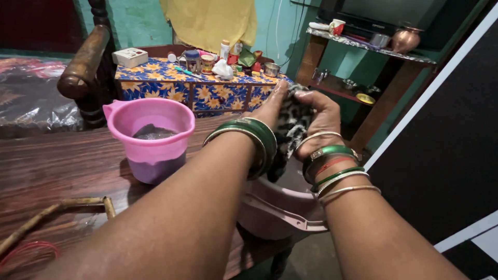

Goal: The person wipes a red and black electronic device with a patterned cloth on a wooden table. They rotate the device to clean multiple sides and then dip the cloth into a pink bucket of water.

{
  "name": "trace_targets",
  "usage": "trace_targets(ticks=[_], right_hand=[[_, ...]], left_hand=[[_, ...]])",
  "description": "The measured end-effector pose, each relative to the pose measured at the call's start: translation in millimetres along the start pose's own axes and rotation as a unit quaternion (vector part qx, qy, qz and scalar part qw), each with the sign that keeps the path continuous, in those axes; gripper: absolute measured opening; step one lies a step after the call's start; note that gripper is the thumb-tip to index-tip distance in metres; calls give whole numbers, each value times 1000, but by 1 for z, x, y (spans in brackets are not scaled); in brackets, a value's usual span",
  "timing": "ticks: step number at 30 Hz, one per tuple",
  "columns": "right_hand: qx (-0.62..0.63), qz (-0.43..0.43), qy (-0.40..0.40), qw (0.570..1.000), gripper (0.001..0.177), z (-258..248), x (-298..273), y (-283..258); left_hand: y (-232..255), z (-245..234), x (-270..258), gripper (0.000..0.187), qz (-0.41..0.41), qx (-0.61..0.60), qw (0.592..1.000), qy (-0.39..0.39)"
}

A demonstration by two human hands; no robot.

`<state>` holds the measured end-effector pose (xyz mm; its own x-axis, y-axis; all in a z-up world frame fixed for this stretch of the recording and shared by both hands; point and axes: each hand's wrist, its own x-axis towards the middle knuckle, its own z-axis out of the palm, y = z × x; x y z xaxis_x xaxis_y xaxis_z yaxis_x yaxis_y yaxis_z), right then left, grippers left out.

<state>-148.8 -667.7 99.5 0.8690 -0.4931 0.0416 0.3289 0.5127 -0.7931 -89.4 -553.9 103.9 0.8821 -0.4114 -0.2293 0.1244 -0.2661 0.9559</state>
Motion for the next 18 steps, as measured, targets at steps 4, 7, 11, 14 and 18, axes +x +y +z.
trace_targets(ticks=[4,7,11,14,18], right_hand=[[4,57,69,996,48,20,-19,-4],[-36,88,31,995,33,10,5,7],[-80,120,-19,989,28,-19,39,22],[-80,180,-34,980,38,-15,33,25],[-100,239,14,966,55,1,5,15]], left_hand=[[-5,2,7,107,-21,-98,995,-28],[-9,2,15,78,29,-68,997,-32],[-16,8,13,72,66,53,992,94],[-19,15,10,71,143,35,982,121],[-22,11,4,61,193,82,973,92]])
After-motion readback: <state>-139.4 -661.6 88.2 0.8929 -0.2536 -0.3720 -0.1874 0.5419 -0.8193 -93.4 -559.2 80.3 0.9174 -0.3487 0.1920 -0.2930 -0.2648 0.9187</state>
